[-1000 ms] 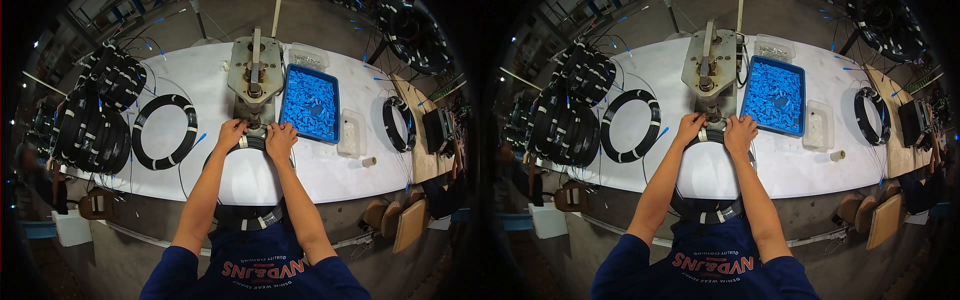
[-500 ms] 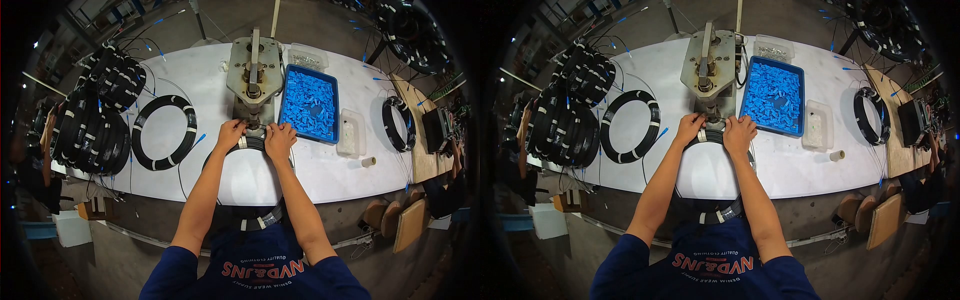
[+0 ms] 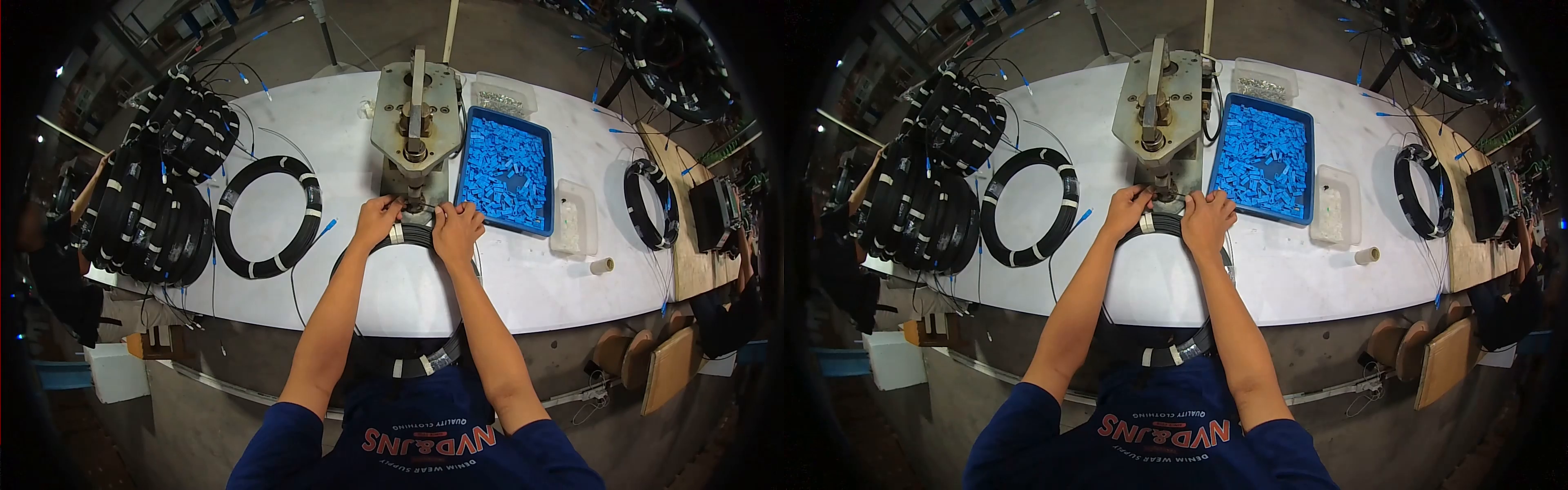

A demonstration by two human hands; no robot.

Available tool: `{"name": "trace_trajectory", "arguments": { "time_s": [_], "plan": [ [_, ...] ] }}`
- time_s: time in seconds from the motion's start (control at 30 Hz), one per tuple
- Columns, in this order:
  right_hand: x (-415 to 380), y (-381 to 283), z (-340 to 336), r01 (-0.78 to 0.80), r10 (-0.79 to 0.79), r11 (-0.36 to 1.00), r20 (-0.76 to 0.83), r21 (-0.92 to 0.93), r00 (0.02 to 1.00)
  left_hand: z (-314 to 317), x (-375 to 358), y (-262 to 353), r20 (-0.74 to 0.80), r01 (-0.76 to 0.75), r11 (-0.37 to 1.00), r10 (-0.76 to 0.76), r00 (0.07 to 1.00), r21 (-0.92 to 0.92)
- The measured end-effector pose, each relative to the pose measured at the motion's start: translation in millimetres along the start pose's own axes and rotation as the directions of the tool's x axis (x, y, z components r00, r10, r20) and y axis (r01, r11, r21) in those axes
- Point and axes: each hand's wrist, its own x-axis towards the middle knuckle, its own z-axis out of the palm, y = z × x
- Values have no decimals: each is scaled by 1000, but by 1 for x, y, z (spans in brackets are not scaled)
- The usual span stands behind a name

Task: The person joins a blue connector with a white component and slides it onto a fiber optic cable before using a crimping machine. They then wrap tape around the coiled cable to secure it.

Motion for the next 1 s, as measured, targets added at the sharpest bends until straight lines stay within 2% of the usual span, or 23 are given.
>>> {"name": "trace_trajectory", "arguments": {
  "time_s": [0.37,1.0],
  "plan": [
    [0,0,1,2,-2,1000,-12,-8,1000,0,0,0,8,27,999,-28,1000,19],
    [-2,3,2,39,-35,997,-62,68,997,5,-4,1,-54,-57,997,60,997,60]
  ]
}}
